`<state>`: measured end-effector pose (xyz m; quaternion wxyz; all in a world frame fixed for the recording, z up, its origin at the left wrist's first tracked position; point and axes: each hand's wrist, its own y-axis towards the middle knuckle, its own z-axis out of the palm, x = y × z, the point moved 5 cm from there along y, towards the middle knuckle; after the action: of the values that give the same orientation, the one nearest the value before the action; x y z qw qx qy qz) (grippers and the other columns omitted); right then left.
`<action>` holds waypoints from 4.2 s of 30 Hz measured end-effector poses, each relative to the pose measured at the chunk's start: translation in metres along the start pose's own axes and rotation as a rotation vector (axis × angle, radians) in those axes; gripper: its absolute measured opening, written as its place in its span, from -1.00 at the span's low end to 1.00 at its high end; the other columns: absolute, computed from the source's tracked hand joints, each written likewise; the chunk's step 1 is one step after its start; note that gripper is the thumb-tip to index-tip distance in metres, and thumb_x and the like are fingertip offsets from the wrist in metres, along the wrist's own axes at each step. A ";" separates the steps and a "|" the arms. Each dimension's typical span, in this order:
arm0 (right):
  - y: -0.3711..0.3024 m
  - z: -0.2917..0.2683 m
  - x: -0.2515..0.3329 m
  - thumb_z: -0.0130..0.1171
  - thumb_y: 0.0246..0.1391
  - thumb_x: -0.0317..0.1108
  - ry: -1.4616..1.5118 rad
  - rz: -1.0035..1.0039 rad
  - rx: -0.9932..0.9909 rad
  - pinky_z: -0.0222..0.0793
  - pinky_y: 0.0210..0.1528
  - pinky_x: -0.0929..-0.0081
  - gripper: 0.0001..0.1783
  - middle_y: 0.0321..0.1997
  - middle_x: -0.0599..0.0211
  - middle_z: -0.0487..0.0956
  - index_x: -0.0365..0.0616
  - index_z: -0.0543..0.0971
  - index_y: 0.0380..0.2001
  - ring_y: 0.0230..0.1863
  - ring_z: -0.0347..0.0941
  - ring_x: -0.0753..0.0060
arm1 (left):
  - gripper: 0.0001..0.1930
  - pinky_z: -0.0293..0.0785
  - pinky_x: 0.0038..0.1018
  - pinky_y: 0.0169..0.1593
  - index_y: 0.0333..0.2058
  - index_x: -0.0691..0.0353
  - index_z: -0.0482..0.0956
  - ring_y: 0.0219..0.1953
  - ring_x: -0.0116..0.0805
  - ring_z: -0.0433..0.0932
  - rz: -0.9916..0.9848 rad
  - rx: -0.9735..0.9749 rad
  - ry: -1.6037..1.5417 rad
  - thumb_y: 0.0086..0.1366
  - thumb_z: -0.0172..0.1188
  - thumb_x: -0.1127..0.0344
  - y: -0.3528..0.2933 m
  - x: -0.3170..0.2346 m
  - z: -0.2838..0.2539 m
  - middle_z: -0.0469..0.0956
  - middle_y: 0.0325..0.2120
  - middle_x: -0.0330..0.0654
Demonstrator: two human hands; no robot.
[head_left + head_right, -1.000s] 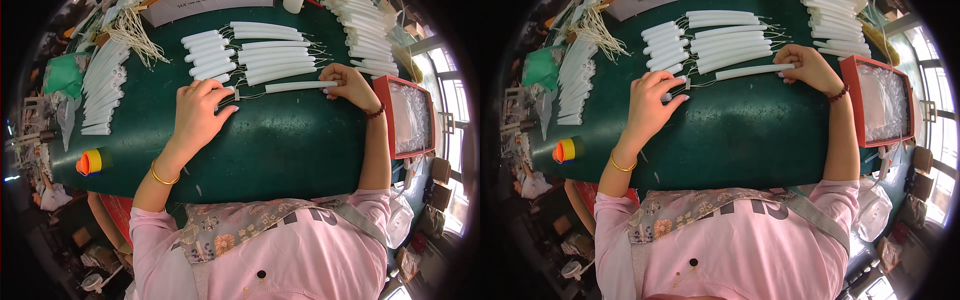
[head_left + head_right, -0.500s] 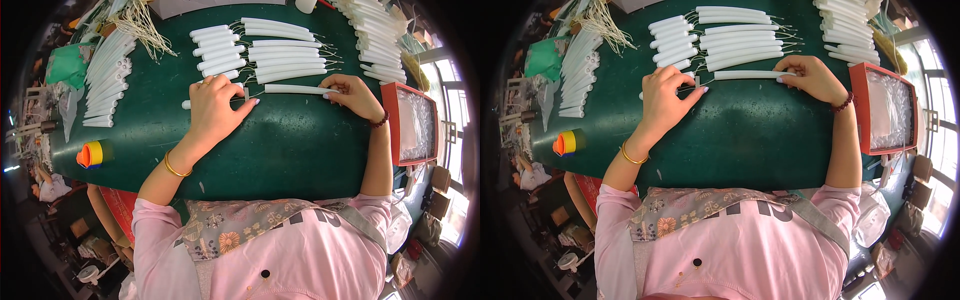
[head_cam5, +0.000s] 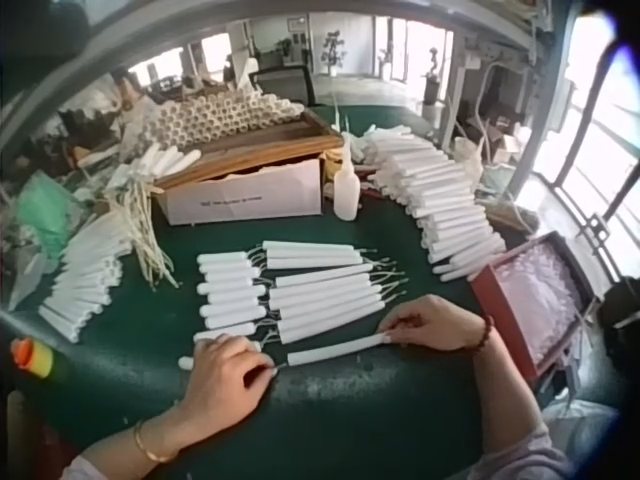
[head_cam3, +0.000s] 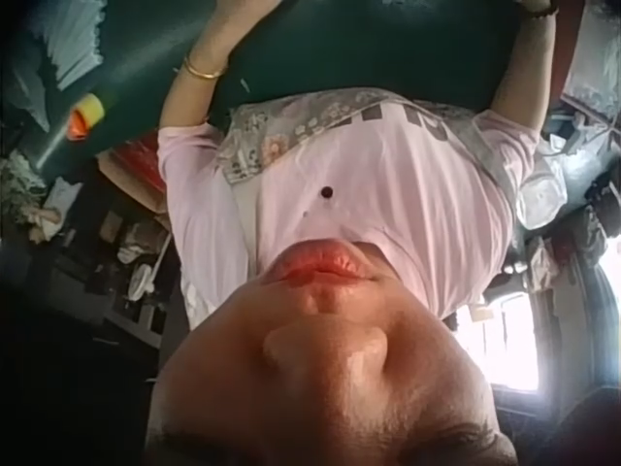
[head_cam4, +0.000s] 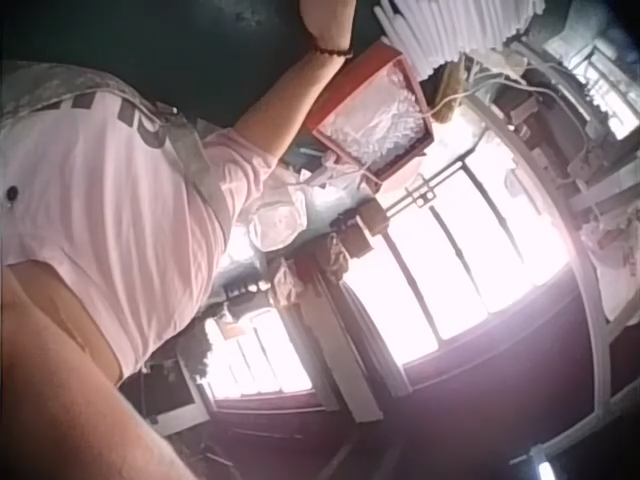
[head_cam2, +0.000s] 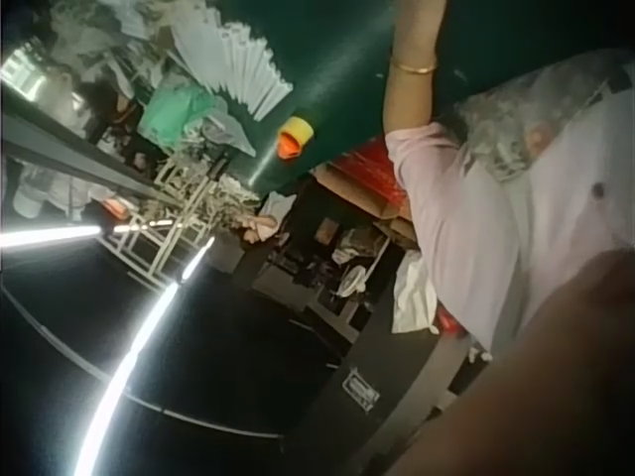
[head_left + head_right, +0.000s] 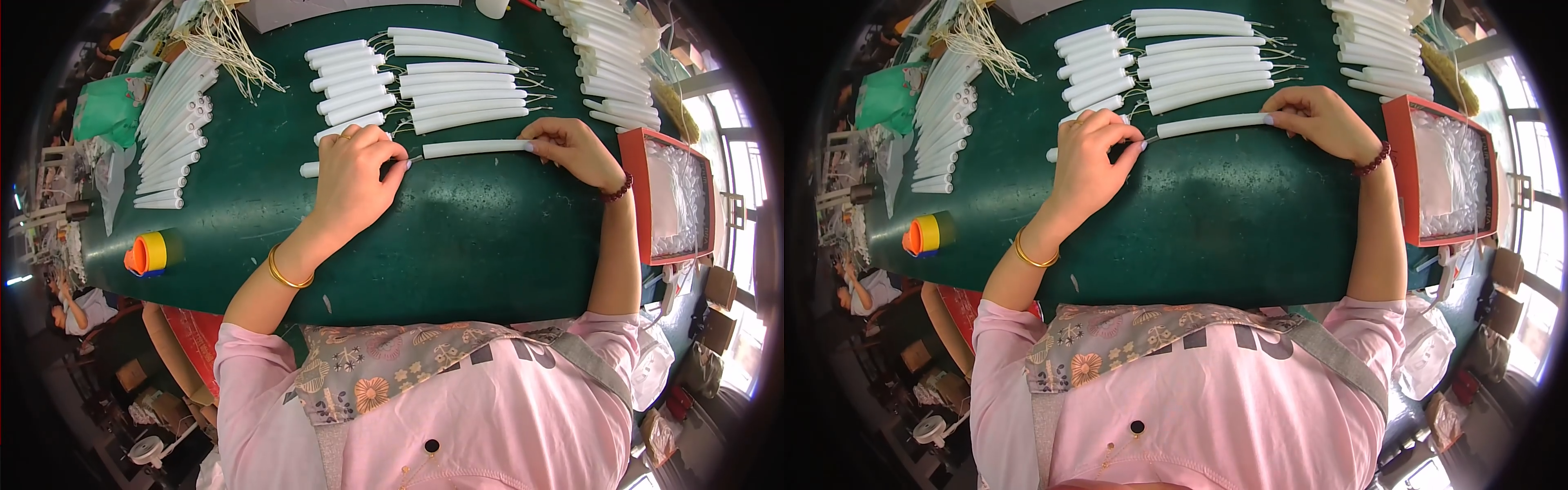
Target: Assembling small components by inserting wires into plastic tubes at a workbench.
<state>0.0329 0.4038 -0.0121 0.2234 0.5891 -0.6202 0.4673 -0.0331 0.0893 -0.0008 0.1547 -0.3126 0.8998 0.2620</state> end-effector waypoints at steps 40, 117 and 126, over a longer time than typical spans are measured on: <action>0.000 0.032 0.051 0.56 -0.06 -0.38 -0.563 -0.427 -0.314 0.36 0.09 0.27 -0.72 -0.30 0.38 0.61 -0.12 0.62 -0.33 -0.16 0.57 0.21 | 0.09 0.12 0.06 0.48 0.50 0.04 0.25 0.48 0.16 0.19 -0.038 -0.123 0.061 -0.02 0.62 0.38 -0.024 0.022 -0.033 0.12 0.48 0.09; 0.007 0.064 0.083 0.35 0.19 -0.50 -0.453 -0.401 -0.251 0.50 -0.27 0.34 -0.92 -0.33 0.23 0.64 -0.21 0.71 -0.25 -0.39 0.58 0.25 | -0.67 0.48 -0.45 0.10 0.06 0.29 0.60 0.00 -0.45 0.61 -0.349 -0.857 -0.442 0.43 0.36 0.26 0.037 0.185 -0.158 0.70 -0.01 -0.24; 0.160 0.070 0.241 0.24 0.39 -0.20 -0.253 -0.691 -0.255 0.52 -0.07 0.33 -0.67 -0.13 0.10 0.72 -0.25 0.71 -0.02 -0.19 0.63 0.15 | -0.52 0.52 -0.48 0.15 0.14 0.40 0.58 0.06 -0.26 0.68 -0.600 -0.449 -0.901 0.57 0.13 0.03 0.078 0.239 -0.132 0.72 0.00 -0.03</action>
<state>-0.1480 0.1982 0.1043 0.3612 0.7837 -0.4609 0.2073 -0.2791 -0.0487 0.0305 0.5195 -0.4366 0.5398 0.4981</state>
